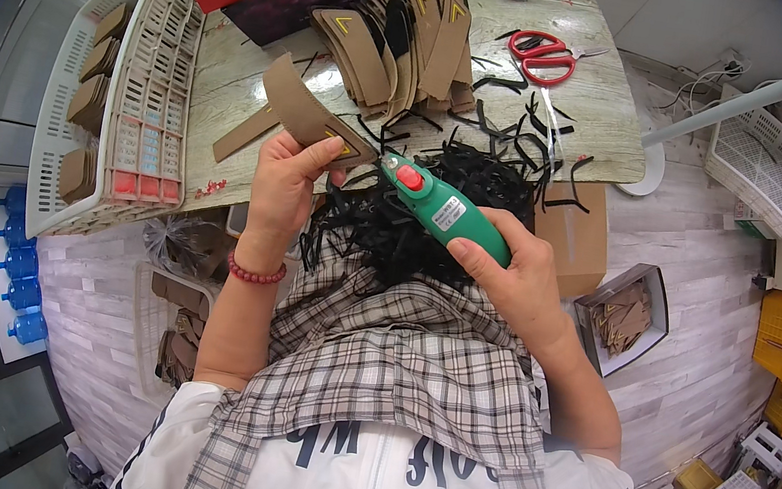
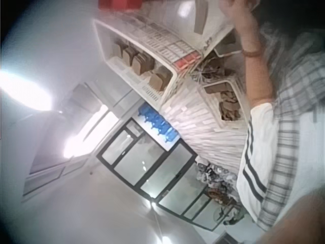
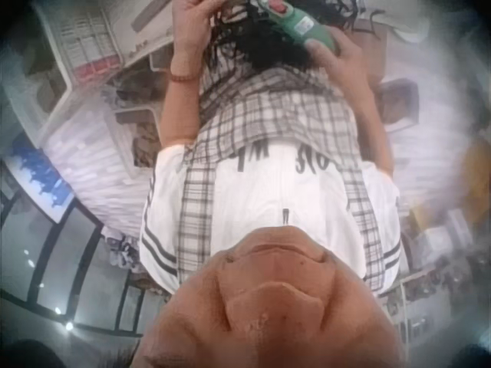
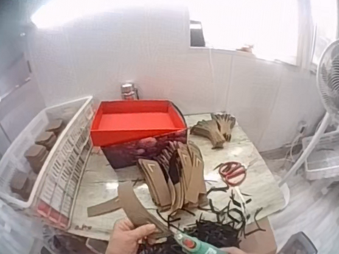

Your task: The person uses a green rotary cutter to trim the edges of small brown cardboard pieces marked with yellow arrows. They handle the pieces one at a time, rotating them to cut along the edges, and place the trimmed pieces into a red box. The person also moves a stack of finished pieces aside to access more work.

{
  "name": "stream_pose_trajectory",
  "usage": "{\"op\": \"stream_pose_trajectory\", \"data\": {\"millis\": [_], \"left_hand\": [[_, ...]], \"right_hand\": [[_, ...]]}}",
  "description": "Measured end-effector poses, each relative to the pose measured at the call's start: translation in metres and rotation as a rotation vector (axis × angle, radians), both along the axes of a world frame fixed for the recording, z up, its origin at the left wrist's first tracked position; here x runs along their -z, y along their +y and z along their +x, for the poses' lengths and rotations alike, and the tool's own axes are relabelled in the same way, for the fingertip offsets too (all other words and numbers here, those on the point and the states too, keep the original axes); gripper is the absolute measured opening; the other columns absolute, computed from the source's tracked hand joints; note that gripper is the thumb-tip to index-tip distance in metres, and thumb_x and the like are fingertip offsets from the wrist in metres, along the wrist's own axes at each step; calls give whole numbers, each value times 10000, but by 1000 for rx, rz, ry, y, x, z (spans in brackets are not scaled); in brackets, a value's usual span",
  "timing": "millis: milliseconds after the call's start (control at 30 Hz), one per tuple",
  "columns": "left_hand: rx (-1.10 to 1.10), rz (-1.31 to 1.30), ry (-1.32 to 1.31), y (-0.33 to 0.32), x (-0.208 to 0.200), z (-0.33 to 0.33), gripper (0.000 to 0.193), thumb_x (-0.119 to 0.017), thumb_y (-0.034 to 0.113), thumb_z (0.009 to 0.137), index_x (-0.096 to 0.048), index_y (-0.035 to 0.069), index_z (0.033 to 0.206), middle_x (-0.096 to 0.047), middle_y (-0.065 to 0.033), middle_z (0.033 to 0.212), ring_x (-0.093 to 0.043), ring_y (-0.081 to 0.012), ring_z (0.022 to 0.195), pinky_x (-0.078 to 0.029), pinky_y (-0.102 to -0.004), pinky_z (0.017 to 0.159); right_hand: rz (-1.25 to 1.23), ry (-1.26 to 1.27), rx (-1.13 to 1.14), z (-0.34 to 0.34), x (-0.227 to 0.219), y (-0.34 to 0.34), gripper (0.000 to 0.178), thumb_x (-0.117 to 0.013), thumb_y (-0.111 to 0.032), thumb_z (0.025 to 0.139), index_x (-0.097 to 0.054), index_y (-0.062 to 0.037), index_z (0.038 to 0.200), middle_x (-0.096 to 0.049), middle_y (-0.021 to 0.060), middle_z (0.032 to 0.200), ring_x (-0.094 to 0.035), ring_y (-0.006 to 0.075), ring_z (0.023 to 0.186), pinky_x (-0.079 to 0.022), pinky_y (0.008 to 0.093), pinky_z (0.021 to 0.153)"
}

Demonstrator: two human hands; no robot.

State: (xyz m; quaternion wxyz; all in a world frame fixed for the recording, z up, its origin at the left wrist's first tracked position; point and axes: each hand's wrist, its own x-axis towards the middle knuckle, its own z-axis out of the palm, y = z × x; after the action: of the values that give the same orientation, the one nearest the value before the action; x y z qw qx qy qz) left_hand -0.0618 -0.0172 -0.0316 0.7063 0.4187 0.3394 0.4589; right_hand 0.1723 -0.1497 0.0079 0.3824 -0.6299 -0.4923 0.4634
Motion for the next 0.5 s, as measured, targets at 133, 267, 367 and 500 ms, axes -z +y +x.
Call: {"op": "stream_pose_trajectory", "data": {"millis": [133, 267, 367, 500], "left_hand": [[40, 35, 55, 1, 1, -1, 86, -639, 47, 853, -659, -24, 899, -678, -85, 837, -593, -127, 642, -470, -244, 551], [38, 24, 115, -4, -4, 2, 94, -643, 57, 853, -662, -26, 893, -679, -80, 827, -587, -119, 626, -470, -239, 548], [27, 27, 139, -9, -3, 6, 110, -656, 85, 850, -671, -19, 880, -675, -57, 793, -573, -91, 591, -467, -220, 536], [46, 7, 153, -13, -3, 10, 111, -660, 100, 849, -678, -8, 867, -667, -34, 765, -564, -73, 574, -454, -206, 524]], "right_hand": [[3, -13, -7, 1, 1, 0, 361, -700, -275, 843, -612, -10, 1071, -624, 39, 774, -553, 81, 683, -456, 234, 618], [11, 6, -5, 1, 2, -1, 356, -699, -270, 843, -611, -10, 1069, -624, 39, 772, -555, 80, 685, -457, 232, 618], [9, 2, -7, 0, 1, 0, 352, -700, -267, 843, -612, -10, 1068, -624, 39, 773, -555, 79, 684, -456, 232, 617], [14, -9, 1, -2, 2, 1, 351, -703, -266, 841, -614, -13, 1068, -623, 39, 777, -554, 78, 684, -456, 233, 618]]}}
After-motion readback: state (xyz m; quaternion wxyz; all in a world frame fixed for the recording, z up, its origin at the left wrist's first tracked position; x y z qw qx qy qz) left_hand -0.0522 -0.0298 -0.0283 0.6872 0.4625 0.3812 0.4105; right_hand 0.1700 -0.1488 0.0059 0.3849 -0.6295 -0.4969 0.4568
